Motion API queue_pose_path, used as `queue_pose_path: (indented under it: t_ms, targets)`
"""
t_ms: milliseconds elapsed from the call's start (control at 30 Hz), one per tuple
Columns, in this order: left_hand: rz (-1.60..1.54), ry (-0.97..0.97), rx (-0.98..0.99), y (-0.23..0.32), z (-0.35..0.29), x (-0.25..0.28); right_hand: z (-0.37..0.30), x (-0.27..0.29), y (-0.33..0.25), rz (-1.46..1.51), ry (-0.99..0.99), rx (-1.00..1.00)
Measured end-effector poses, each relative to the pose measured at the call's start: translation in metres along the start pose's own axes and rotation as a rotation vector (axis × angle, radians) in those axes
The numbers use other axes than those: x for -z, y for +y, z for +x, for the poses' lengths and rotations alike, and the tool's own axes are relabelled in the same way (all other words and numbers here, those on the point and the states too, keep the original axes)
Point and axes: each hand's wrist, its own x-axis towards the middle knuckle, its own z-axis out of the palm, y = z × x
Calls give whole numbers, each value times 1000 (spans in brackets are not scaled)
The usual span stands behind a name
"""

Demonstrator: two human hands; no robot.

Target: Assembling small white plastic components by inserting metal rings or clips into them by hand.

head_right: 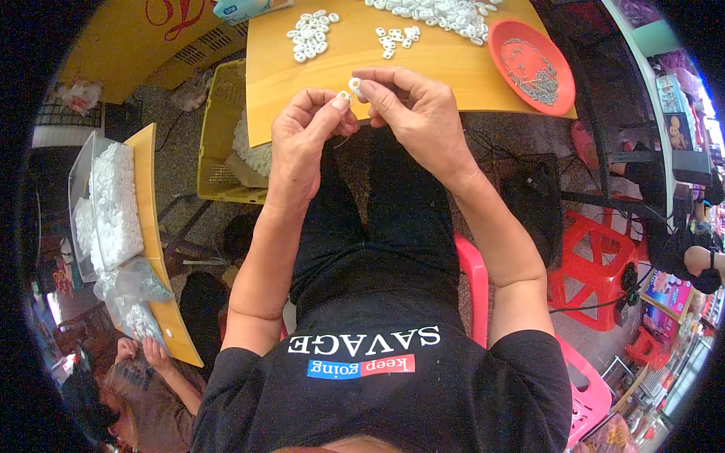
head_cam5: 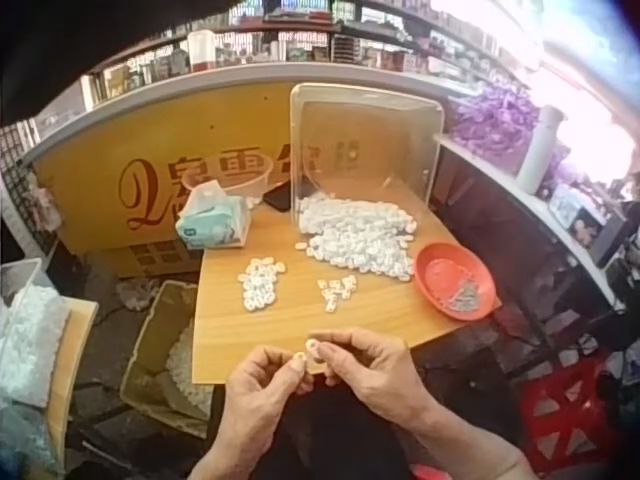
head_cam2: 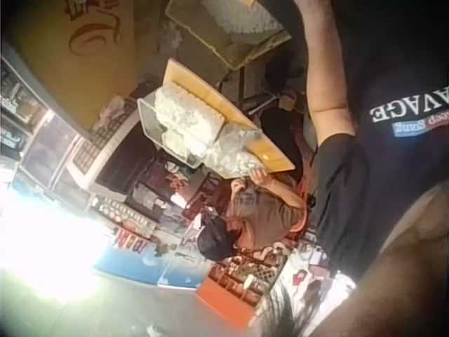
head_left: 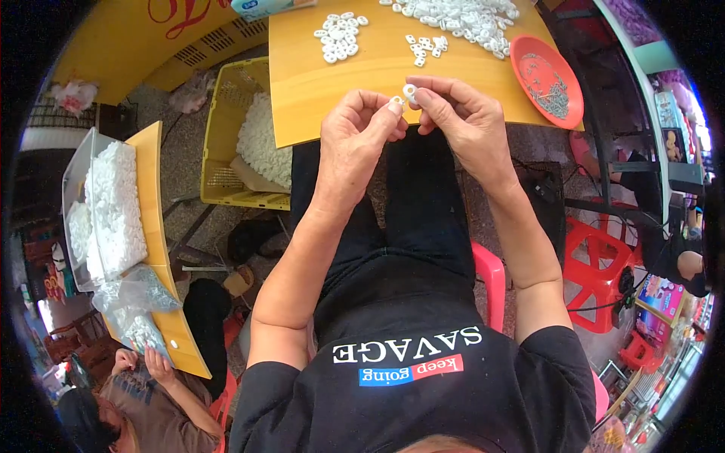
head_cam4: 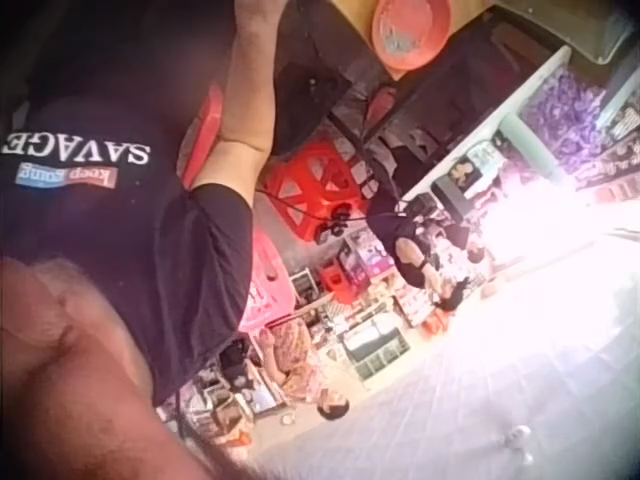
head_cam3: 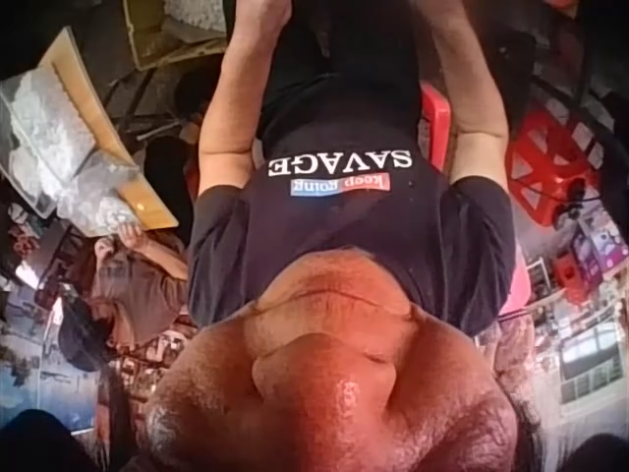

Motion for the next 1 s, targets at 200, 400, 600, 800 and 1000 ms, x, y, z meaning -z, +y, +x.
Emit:
queue_pose_path:
  t_ms: [200, 400, 600, 800, 1000]
  targets:
    - [-1, 8, 2, 0, -1, 0, -3, -6, -1, -38, 17, 15]
    - [-4, -4, -28, 2, 0, 0, -4, -12, -5, -40, 38, -1]
    - [-16, 5, -47, 0, 4, -2, 2, -14, 2, -4, 58, 35]
    - [39, -27, -167, -4, -3, 4, 1, -10, 4, 377, -57, -91]
    - [-91, -129, -211, -17, -15, 16, -6, -28, 5, 689, -218, -215]
